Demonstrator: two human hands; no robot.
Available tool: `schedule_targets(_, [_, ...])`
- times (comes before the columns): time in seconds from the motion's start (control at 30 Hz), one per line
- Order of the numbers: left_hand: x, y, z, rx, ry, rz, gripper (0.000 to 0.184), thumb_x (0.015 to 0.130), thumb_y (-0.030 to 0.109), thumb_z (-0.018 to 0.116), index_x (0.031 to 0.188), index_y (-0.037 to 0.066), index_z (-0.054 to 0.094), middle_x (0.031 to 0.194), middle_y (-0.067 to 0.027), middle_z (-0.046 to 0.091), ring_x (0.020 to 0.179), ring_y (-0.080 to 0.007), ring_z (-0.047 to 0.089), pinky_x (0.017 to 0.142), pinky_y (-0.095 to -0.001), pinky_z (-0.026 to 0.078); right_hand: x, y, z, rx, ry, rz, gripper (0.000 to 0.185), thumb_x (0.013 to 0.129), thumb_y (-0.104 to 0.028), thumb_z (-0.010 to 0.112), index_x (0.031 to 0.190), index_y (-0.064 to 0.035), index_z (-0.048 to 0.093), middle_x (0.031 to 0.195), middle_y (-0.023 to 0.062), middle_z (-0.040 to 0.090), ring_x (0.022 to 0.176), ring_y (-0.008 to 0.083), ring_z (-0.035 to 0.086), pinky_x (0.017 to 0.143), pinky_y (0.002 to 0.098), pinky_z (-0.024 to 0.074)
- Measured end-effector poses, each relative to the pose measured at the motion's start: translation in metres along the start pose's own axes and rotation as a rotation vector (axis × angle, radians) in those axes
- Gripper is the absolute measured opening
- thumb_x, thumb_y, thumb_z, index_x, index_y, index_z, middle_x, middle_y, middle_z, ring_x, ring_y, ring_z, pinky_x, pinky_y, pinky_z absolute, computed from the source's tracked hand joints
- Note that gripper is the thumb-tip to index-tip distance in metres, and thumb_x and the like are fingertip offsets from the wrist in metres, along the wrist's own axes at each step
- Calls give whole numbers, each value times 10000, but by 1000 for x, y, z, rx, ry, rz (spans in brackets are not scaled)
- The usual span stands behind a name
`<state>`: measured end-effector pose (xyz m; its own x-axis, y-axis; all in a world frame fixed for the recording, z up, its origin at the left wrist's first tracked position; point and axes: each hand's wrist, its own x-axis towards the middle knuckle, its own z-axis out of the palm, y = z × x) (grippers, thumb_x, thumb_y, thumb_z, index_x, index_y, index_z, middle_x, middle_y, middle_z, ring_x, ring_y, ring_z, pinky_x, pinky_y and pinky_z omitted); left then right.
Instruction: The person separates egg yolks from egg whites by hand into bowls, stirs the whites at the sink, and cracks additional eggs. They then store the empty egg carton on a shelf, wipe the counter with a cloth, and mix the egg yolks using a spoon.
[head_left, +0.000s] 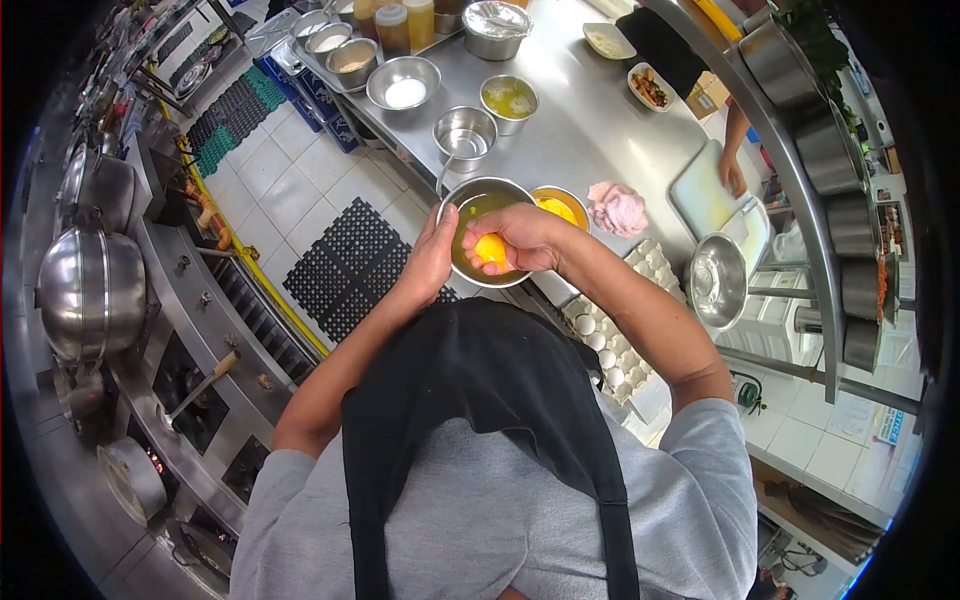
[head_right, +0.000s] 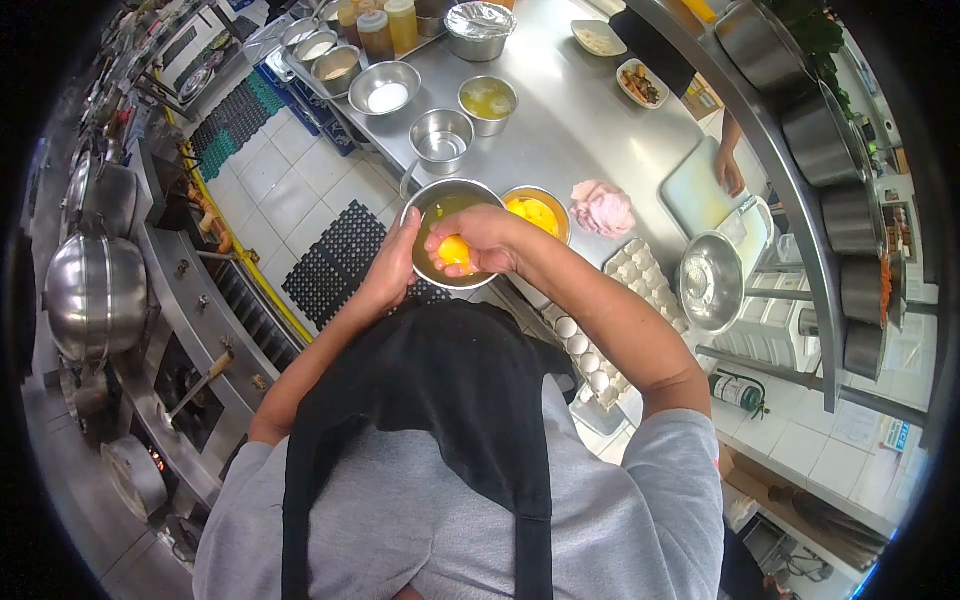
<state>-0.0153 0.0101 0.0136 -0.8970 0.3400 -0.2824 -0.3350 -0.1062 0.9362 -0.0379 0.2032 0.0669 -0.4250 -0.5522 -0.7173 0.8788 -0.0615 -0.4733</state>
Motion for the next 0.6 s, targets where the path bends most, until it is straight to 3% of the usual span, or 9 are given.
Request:
schedule_targets(0.27, [-2, 5, 3, -43, 22, -30, 612, 1107, 531, 398, 1486, 53, 445, 997, -35, 619, 584, -32, 460, 407, -199, 298, -36, -23, 22, 21, 39, -44, 211, 1050, -194, 572, 994, -5, 649, 904, 110, 684, 769, 217, 682, 672, 319, 604])
schedule_targets(0.37, [4, -4, 3, -58, 28, 39, 620, 1104, 539, 399, 1488, 56, 447, 979, -29, 617, 580, -34, 455, 405, -200, 292, -49, -33, 24, 28, 64, -50, 193, 1041, -182, 584, 996, -6, 649, 903, 104, 686, 784, 211, 690, 663, 315, 606])
schedule_targets(0.6, [2, 4, 10, -37, 8, -23, 631, 1098, 553, 396, 1492, 63, 447, 945, -19, 613, 577, -40, 454, 408, -205, 281, -78, -52, 32, 35, 80, -48, 181, 1029, -162, 594, 999, 10, 640, 915, 103, 677, 817, 203, 687, 665, 311, 607])
